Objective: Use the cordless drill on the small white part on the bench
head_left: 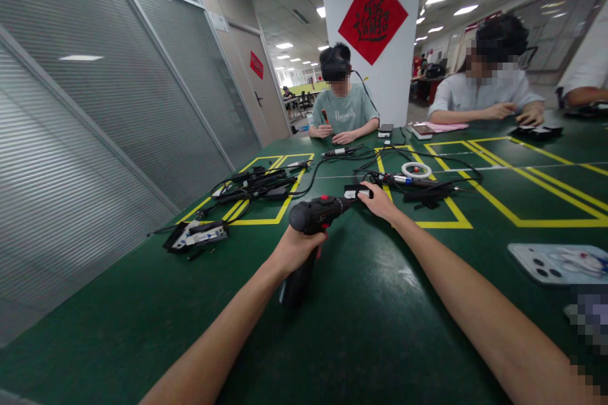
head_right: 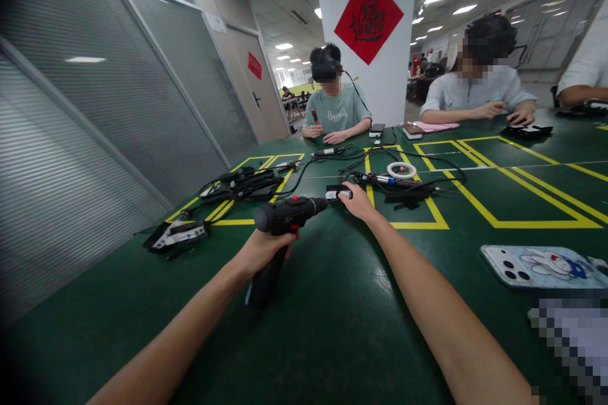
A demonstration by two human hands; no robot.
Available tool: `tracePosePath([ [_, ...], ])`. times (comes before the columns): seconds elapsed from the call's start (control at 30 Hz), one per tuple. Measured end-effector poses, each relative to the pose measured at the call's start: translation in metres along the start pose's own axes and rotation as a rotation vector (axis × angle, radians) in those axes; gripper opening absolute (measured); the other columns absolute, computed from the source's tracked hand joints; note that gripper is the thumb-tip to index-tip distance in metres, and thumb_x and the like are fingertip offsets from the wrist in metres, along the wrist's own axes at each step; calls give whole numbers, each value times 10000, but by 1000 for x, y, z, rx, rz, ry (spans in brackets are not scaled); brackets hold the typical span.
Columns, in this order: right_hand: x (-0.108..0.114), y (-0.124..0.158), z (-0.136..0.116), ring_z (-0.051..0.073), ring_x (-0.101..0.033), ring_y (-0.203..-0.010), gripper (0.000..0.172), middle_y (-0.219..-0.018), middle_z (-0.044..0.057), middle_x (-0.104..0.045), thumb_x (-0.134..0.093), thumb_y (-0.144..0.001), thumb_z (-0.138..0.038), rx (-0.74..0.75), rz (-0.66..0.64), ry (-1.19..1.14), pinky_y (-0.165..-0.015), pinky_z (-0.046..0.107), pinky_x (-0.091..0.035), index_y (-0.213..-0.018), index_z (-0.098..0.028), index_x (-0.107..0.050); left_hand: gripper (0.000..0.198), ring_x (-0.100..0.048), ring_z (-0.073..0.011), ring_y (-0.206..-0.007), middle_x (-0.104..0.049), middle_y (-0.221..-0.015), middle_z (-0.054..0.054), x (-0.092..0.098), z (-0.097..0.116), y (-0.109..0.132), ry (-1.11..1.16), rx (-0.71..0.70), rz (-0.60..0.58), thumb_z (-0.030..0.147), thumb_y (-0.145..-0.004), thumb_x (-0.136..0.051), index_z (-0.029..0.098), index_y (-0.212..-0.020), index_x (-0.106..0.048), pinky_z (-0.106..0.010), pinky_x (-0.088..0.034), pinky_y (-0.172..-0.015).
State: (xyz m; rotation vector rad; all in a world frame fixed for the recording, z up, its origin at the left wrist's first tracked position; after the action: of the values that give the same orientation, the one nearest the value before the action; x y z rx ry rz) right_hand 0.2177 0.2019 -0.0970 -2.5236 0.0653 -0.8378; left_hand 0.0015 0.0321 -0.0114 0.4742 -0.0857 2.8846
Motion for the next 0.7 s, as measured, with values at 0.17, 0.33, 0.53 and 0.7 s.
tracePosePath([
  [0.17,-1,0,0,186,-525,-1045,431,-1165,65,-546,-514,-781,-351,-4,3,-5,-939,325,-383,-1187,-208,-509,381,-518,-109,-456,-552,-592,19,-1,1,1,-1,25,4,208,-701,-563,147,-1077,-541,-227,-431,-475],
  [0.33,-1,0,0,186,-521,-1053,432,-1164,68,-548,-519,-778,-337,-4,5,-18,-942,324,-378,-1190,-205,-509,363,-519,-98,-462,-582,-667,1,-2,3,2,17,38,3,232,-698,-578,140,-1049,-549,-223,-434,-470],
  [0.53,-1,-1,1,186,-515,-1060,435,-1170,70,-545,-515,-778,-338,15,9,-8,-950,327,-370,-1190,-200,-510,347,-516,-107,-452,-556,-590,17,-1,1,1,10,19,13,226,-699,-572,131,-1032,-556,-223,-419,-461],
  [0.7,-1,0,1,187,-526,-1041,433,-1155,71,-553,-514,-777,-342,9,9,-11,-938,330,-381,-1185,-199,-514,312,-513,-106,-455,-547,-567,20,-2,2,1,11,27,0,212,-698,-566,124,-998,-566,-220,-420,-466],
])
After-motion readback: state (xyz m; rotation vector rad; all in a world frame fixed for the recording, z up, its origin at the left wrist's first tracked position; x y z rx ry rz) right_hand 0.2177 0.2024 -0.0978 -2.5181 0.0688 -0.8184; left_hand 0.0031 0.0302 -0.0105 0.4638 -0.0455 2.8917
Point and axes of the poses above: each hand's wrist, its own y-axis away from the middle knuckle, its own x-axis out of the back of the hand, z = x × y, the point moved 3 cm from there along -y, towards the middle knuckle
